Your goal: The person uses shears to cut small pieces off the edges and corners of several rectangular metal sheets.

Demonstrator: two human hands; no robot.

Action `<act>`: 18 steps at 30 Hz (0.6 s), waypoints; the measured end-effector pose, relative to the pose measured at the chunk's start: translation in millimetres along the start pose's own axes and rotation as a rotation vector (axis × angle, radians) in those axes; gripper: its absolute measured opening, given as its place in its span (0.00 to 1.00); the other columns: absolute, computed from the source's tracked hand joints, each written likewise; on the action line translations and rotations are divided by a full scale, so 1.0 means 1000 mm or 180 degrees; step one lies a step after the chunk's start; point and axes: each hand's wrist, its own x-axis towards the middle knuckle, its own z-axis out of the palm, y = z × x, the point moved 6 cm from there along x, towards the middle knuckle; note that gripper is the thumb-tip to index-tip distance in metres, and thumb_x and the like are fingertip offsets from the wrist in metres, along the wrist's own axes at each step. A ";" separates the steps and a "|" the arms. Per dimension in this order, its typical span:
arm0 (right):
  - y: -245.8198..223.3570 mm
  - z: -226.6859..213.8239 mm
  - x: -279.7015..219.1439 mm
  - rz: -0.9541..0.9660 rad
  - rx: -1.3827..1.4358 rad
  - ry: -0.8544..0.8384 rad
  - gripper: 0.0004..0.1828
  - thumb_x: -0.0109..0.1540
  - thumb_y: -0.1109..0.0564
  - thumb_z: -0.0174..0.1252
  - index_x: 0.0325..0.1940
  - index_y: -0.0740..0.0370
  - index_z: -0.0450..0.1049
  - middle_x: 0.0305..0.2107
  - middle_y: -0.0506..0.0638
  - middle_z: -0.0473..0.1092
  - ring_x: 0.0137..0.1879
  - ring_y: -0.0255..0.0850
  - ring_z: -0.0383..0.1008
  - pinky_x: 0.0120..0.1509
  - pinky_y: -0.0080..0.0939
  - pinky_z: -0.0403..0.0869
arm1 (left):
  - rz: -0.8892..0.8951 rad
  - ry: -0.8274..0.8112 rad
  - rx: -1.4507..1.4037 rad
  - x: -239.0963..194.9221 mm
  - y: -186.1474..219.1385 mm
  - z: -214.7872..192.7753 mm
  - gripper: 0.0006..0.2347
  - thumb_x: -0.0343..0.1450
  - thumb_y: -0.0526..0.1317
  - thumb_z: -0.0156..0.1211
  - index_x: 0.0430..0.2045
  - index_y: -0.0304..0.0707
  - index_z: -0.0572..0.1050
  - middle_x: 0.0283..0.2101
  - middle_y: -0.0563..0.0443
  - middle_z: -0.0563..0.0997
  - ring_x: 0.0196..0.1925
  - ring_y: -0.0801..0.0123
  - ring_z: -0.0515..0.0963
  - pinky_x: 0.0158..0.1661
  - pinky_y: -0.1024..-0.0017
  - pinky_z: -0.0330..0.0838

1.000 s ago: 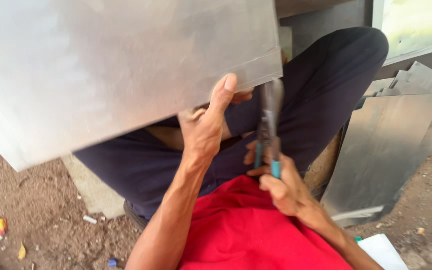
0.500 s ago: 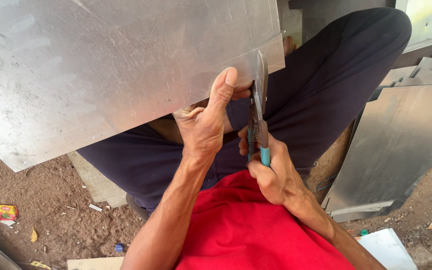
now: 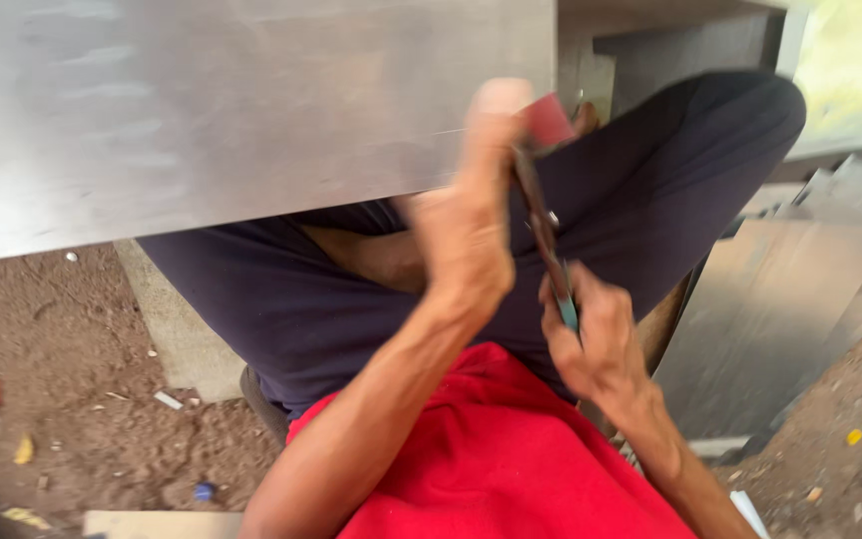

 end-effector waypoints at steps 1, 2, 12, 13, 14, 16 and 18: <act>-0.003 0.000 -0.006 0.0000 0.0074 0.0006 0.09 0.54 0.63 0.51 0.37 0.70 0.70 0.21 0.56 0.67 0.25 0.46 0.69 0.34 0.44 0.69 | -0.0050 -0.0194 0.0091 -0.003 -0.002 0.009 0.17 0.67 0.31 0.72 0.48 0.30 0.74 0.46 0.52 0.78 0.43 0.73 0.78 0.45 0.75 0.73; -0.004 0.001 -0.010 0.0000 0.0148 0.0009 0.09 0.55 0.63 0.51 0.37 0.69 0.71 0.20 0.56 0.66 0.25 0.46 0.69 0.34 0.43 0.69 | -0.0097 -0.0388 0.0185 -0.002 -0.003 0.016 0.18 0.67 0.31 0.73 0.50 0.30 0.74 0.48 0.52 0.77 0.47 0.73 0.77 0.50 0.75 0.73; 0.027 0.029 -0.006 0.0587 0.0497 -0.0662 0.06 0.52 0.61 0.53 0.27 0.67 0.72 0.15 0.49 0.67 0.23 0.34 0.67 0.28 0.38 0.67 | 0.0593 0.0206 0.1145 0.056 0.171 -0.137 0.16 0.78 0.43 0.47 0.44 0.26 0.78 0.35 0.42 0.83 0.32 0.62 0.83 0.38 0.66 0.82; 0.026 0.033 -0.009 0.0578 0.0523 -0.0774 0.06 0.52 0.61 0.52 0.27 0.67 0.71 0.16 0.48 0.68 0.23 0.34 0.67 0.28 0.38 0.68 | 0.0685 0.0421 -0.0070 0.055 0.189 -0.156 0.18 0.77 0.44 0.43 0.45 0.23 0.75 0.36 0.40 0.84 0.35 0.62 0.86 0.41 0.65 0.84; 0.022 0.039 -0.012 0.0570 0.0548 -0.0887 0.05 0.52 0.61 0.51 0.27 0.67 0.70 0.16 0.47 0.68 0.23 0.33 0.67 0.28 0.37 0.68 | 0.0741 0.0346 0.0056 0.051 0.187 -0.160 0.16 0.78 0.43 0.46 0.46 0.24 0.74 0.37 0.41 0.84 0.35 0.63 0.86 0.41 0.66 0.85; 0.007 0.053 -0.013 0.0576 0.0433 -0.1013 0.08 0.53 0.61 0.50 0.31 0.68 0.72 0.18 0.49 0.70 0.25 0.35 0.69 0.31 0.38 0.70 | 0.0895 0.0205 0.0267 0.043 0.161 -0.161 0.12 0.78 0.40 0.51 0.47 0.27 0.74 0.39 0.43 0.84 0.37 0.64 0.87 0.41 0.67 0.85; -0.016 0.062 -0.014 0.0497 0.0450 -0.1278 0.13 0.53 0.60 0.49 0.38 0.68 0.72 0.23 0.51 0.70 0.29 0.36 0.70 0.35 0.38 0.71 | 0.0996 0.0048 0.0447 0.035 0.135 -0.150 0.09 0.78 0.37 0.56 0.49 0.30 0.73 0.41 0.44 0.84 0.39 0.65 0.87 0.41 0.69 0.85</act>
